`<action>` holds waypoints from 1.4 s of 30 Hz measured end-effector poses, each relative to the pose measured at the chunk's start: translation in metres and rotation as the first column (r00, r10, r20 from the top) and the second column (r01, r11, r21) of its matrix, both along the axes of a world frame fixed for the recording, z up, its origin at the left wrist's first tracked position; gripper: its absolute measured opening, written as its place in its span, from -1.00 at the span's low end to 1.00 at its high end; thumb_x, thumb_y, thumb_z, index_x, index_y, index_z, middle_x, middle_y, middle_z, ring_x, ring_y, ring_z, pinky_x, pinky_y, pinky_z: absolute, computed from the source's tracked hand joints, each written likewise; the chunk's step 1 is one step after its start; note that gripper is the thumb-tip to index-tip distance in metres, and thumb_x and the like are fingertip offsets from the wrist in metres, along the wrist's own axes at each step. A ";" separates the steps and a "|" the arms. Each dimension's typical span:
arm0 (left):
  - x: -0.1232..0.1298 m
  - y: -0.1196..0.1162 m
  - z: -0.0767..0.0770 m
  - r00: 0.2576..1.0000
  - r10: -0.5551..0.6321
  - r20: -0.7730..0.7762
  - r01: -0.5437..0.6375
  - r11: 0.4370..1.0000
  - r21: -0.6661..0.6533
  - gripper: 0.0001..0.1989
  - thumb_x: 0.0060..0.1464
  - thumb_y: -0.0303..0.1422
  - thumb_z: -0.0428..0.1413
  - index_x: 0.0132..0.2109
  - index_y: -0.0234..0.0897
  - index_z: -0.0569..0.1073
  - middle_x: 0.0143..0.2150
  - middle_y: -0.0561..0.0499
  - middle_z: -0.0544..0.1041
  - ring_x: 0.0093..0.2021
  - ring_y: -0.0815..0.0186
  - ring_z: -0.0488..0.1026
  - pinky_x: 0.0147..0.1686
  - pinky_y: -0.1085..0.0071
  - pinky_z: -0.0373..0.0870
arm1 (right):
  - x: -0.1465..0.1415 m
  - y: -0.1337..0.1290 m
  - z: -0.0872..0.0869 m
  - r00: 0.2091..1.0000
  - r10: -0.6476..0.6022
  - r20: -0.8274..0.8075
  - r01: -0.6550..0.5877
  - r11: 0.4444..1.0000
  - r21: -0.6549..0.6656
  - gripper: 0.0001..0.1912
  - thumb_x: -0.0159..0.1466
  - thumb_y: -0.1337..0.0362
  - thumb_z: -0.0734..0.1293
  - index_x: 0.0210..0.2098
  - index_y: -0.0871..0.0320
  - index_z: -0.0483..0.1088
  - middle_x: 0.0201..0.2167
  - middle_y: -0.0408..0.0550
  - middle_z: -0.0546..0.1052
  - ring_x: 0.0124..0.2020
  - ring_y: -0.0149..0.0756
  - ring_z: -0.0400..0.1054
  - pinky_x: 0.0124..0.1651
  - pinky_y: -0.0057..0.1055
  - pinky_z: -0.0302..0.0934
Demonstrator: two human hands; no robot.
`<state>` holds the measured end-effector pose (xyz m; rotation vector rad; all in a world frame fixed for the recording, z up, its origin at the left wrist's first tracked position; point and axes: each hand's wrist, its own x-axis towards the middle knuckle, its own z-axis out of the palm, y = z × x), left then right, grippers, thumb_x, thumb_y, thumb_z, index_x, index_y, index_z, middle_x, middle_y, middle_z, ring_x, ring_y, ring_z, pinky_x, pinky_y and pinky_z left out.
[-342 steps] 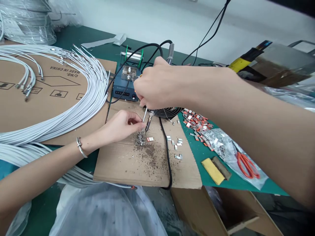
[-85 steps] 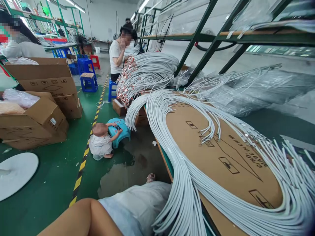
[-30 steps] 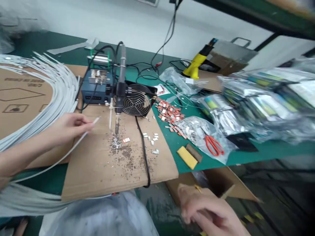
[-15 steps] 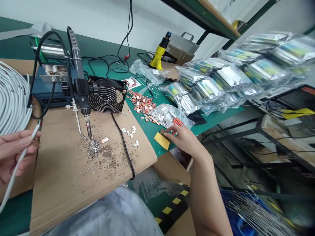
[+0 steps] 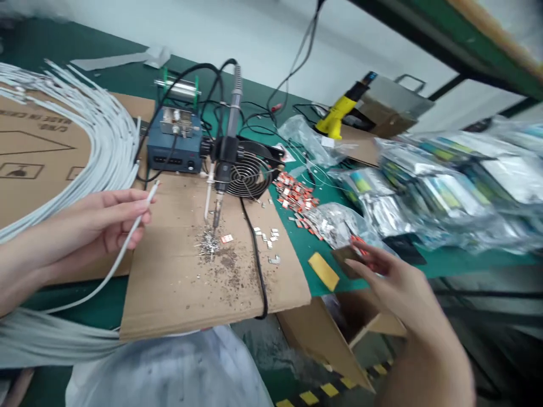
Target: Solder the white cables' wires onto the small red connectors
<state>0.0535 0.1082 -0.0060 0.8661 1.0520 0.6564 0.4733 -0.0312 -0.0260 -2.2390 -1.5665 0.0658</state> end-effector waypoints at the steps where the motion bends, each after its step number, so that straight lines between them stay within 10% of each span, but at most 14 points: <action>1: -0.001 0.001 0.000 0.998 -0.023 0.060 0.023 1.000 -0.008 -0.80 -0.12 -0.40 0.23 -0.32 -0.31 0.38 -0.51 0.13 0.38 -0.64 0.57 0.29 -0.67 0.69 0.30 | -0.009 -0.002 0.005 1.000 -0.005 0.004 0.005 1.000 0.020 -0.78 0.07 0.10 0.30 -0.37 0.12 0.38 -0.44 0.12 0.51 -0.48 -0.09 0.40 -0.42 -0.20 0.25; 6: -0.005 0.000 -0.002 0.983 -0.082 0.162 0.082 0.997 0.003 -0.87 0.03 -0.38 0.16 -0.29 -0.31 0.36 -0.47 0.16 0.39 -0.59 0.59 0.35 -0.59 0.74 0.33 | -0.093 0.010 0.006 0.949 0.304 -0.088 -0.270 0.923 0.274 -0.89 0.17 0.20 0.29 -0.34 0.09 0.37 -0.40 -0.01 0.45 -0.39 -0.20 0.36 -0.31 -0.26 0.25; 10: -0.006 -0.001 -0.001 0.980 -0.093 0.175 0.093 0.996 0.009 -0.88 0.05 -0.38 0.14 -0.28 -0.30 0.36 -0.46 0.16 0.40 -0.58 0.59 0.35 -0.57 0.73 0.35 | -0.155 0.052 -0.007 0.858 0.444 -0.259 -0.395 0.892 0.220 -0.84 0.19 0.22 0.27 -0.32 0.20 0.38 -0.48 -0.06 0.43 -0.49 -0.35 0.28 -0.40 -0.40 0.18; 15: -0.008 -0.001 0.001 0.973 -0.116 0.198 0.113 0.993 0.025 -0.92 0.09 -0.39 0.11 -0.27 -0.29 0.34 -0.46 0.17 0.38 -0.57 0.60 0.34 -0.56 0.73 0.35 | -0.173 0.093 -0.019 0.645 0.408 -0.647 -0.388 0.903 0.183 -0.73 0.16 0.13 0.26 -0.39 0.26 0.36 -0.56 -0.11 0.35 -0.58 -0.46 0.17 -0.54 -0.51 0.06; 20: -0.009 -0.002 0.002 0.978 -0.124 0.167 0.113 0.991 0.076 -0.89 0.08 -0.37 0.10 -0.25 -0.30 0.35 -0.47 0.15 0.37 -0.58 0.58 0.33 -0.58 0.72 0.31 | -0.175 0.085 -0.021 0.612 0.414 -0.673 -0.430 0.889 0.155 -0.74 0.15 0.14 0.27 -0.44 0.26 0.34 -0.62 -0.16 0.29 -0.63 -0.49 0.10 -0.61 -0.55 -0.01; 27: -0.007 -0.002 0.003 0.984 -0.107 0.144 0.099 0.993 0.059 -0.93 0.06 -0.41 0.09 -0.29 -0.32 0.35 -0.47 0.14 0.38 -0.58 0.57 0.34 -0.58 0.70 0.31 | -0.184 0.061 -0.011 0.850 0.527 0.002 -0.489 0.786 0.378 -0.91 0.20 0.40 0.28 -0.28 0.22 0.38 -0.57 -0.16 0.34 -0.49 -0.40 0.18 -0.42 -0.47 0.09; 33: -0.008 -0.004 0.005 0.983 -0.110 0.149 0.099 0.992 0.079 -0.94 0.07 -0.43 0.08 -0.28 -0.33 0.36 -0.48 0.14 0.39 -0.58 0.57 0.36 -0.57 0.72 0.31 | -0.194 0.057 -0.010 0.723 0.495 0.482 -0.666 0.685 0.296 -0.91 0.19 0.45 0.30 -0.28 0.28 0.40 -0.63 -0.12 0.34 -0.47 -0.29 0.17 -0.40 -0.36 0.02; 42: -0.010 -0.002 0.001 0.981 -0.097 0.167 0.085 0.993 0.079 -0.89 0.02 -0.38 0.16 -0.32 -0.33 0.40 -0.50 0.11 0.43 -0.58 0.54 0.38 -0.58 0.69 0.34 | -0.200 0.052 -0.007 0.679 0.415 0.605 -0.658 0.709 0.253 -0.93 0.22 0.40 0.30 -0.27 0.23 0.38 -0.65 -0.16 0.39 -0.44 -0.24 0.13 -0.40 -0.33 -0.10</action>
